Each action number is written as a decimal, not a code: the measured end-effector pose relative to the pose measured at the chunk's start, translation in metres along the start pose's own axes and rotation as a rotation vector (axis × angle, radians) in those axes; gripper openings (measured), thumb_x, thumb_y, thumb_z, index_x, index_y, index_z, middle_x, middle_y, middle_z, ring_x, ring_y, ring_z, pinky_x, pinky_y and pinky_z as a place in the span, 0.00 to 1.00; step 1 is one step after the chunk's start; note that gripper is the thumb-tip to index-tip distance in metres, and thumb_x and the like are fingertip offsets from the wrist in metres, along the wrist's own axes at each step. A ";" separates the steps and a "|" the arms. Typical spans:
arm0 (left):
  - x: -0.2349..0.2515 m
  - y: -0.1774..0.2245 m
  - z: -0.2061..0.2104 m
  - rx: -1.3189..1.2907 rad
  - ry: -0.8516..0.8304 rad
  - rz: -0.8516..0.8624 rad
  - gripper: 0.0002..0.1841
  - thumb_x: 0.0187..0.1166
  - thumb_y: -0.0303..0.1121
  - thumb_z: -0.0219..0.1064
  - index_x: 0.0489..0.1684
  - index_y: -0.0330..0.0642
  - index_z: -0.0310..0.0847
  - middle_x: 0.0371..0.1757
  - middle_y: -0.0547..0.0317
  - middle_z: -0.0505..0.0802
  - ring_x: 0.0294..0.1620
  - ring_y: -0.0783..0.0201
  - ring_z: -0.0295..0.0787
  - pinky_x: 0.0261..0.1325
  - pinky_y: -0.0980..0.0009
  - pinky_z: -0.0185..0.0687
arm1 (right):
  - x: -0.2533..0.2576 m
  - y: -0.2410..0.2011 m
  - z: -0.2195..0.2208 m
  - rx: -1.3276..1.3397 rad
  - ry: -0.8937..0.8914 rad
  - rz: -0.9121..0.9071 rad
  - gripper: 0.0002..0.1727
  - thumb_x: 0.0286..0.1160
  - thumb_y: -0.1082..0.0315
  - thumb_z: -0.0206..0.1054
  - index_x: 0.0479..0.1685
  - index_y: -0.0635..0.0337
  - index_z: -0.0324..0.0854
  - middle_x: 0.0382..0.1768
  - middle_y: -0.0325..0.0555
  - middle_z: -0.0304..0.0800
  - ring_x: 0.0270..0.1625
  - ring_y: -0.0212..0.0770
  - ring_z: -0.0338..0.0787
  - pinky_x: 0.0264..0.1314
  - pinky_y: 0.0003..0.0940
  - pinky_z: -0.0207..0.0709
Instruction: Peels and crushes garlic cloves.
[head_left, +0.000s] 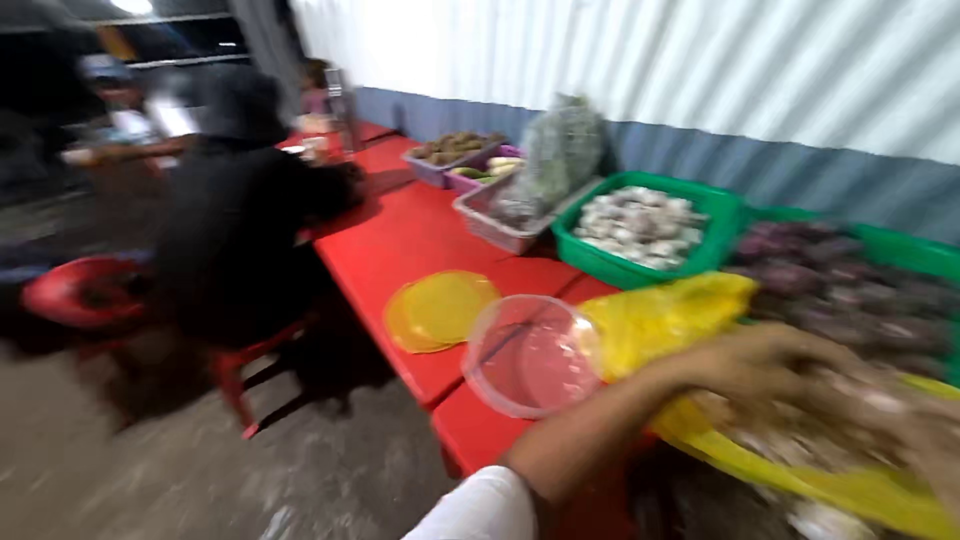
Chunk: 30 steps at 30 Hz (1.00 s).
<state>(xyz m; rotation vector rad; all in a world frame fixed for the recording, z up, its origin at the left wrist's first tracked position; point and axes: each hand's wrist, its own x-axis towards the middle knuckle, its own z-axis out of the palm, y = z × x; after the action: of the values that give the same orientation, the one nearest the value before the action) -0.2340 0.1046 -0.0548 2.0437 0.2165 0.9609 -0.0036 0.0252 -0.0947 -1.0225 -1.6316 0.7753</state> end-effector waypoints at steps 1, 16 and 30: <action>-0.004 0.002 -0.002 -0.018 -0.008 -0.002 0.09 0.71 0.18 0.71 0.47 0.25 0.89 0.40 0.48 0.94 0.41 0.69 0.88 0.51 0.73 0.83 | -0.003 -0.027 0.021 -0.019 0.112 0.026 0.14 0.81 0.62 0.70 0.57 0.60 0.85 0.51 0.35 0.95 0.52 0.31 0.93 0.59 0.35 0.89; 0.013 -0.008 0.019 -0.228 -0.005 -0.013 0.13 0.74 0.22 0.72 0.55 0.30 0.87 0.45 0.60 0.96 0.44 0.71 0.94 0.53 0.72 0.91 | -0.004 -0.053 0.021 -0.025 0.254 0.012 0.05 0.77 0.73 0.68 0.44 0.66 0.82 0.38 0.36 0.88 0.38 0.24 0.88 0.47 0.22 0.85; 0.013 -0.009 0.029 -0.313 0.203 -0.180 0.17 0.70 0.19 0.74 0.58 0.38 0.85 0.42 0.61 0.95 0.41 0.71 0.92 0.49 0.73 0.90 | -0.001 -0.039 0.027 -0.254 0.312 -0.146 0.04 0.80 0.73 0.62 0.39 0.65 0.79 0.39 0.42 0.82 0.42 0.26 0.84 0.48 0.21 0.82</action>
<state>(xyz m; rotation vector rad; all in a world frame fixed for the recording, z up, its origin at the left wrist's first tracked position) -0.2029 0.0981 -0.0651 1.6145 0.3301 1.0194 -0.0396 0.0069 -0.0687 -1.1248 -1.5353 0.2969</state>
